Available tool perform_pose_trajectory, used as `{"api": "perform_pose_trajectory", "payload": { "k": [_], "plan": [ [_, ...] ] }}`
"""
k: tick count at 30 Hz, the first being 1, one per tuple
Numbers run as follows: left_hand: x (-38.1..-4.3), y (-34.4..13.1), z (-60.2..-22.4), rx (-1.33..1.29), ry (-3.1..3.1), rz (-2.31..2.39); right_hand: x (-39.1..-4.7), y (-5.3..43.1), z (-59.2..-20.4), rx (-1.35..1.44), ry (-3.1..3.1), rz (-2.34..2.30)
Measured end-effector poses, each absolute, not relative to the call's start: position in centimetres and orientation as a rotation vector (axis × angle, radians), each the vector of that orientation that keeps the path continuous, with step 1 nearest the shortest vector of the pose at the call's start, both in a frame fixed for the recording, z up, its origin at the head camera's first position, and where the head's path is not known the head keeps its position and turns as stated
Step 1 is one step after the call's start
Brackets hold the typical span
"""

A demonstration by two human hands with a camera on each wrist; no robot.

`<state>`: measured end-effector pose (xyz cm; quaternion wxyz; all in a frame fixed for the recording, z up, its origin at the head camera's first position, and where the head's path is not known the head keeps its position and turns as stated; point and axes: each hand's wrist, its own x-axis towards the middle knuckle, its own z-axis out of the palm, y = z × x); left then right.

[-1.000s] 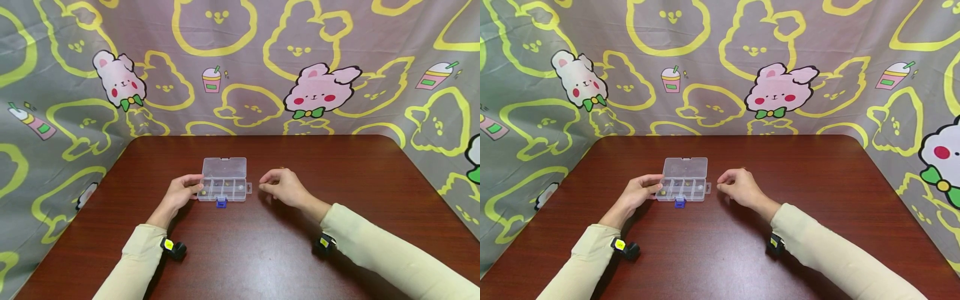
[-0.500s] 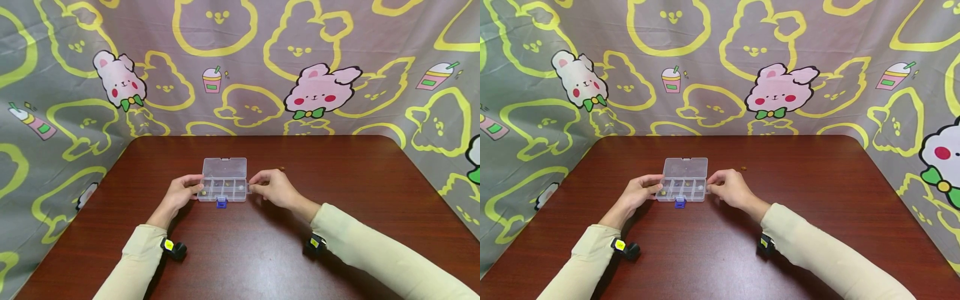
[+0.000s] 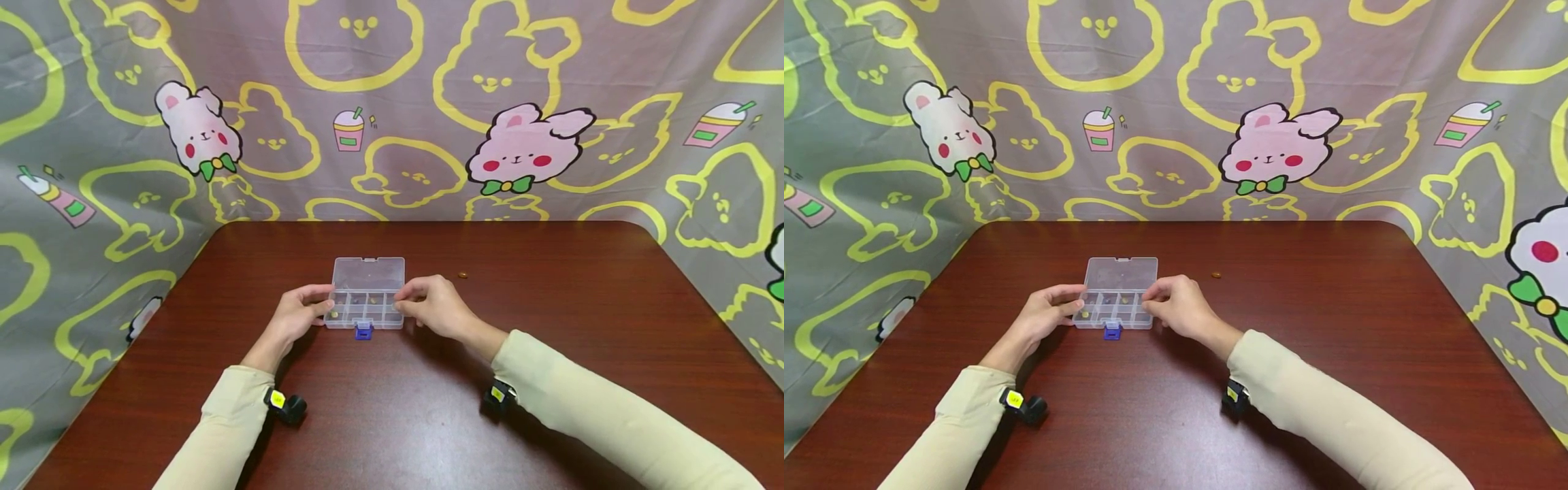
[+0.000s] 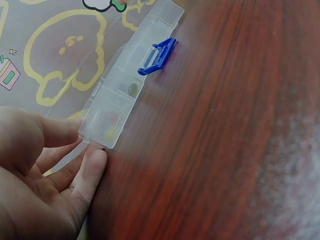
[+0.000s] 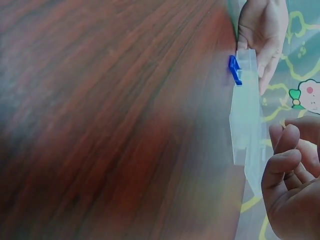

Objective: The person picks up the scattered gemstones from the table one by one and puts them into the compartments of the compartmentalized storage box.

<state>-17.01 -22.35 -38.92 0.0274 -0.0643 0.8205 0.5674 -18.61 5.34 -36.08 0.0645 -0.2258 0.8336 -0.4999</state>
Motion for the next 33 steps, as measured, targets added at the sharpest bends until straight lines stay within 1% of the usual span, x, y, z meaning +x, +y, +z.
{"api": "perform_pose_trajectory", "payload": {
  "k": [19,33],
  "plan": [
    [-17.1,-22.4,-38.9,-0.196,2.526,1.763,-19.0,2.9,-36.8,-0.737,2.465,-1.538],
    [-17.1,-22.4,-38.9,-0.198,2.526,1.772,-18.9,1.6,-36.6,-0.749,2.461,-1.531]
  ]
}}
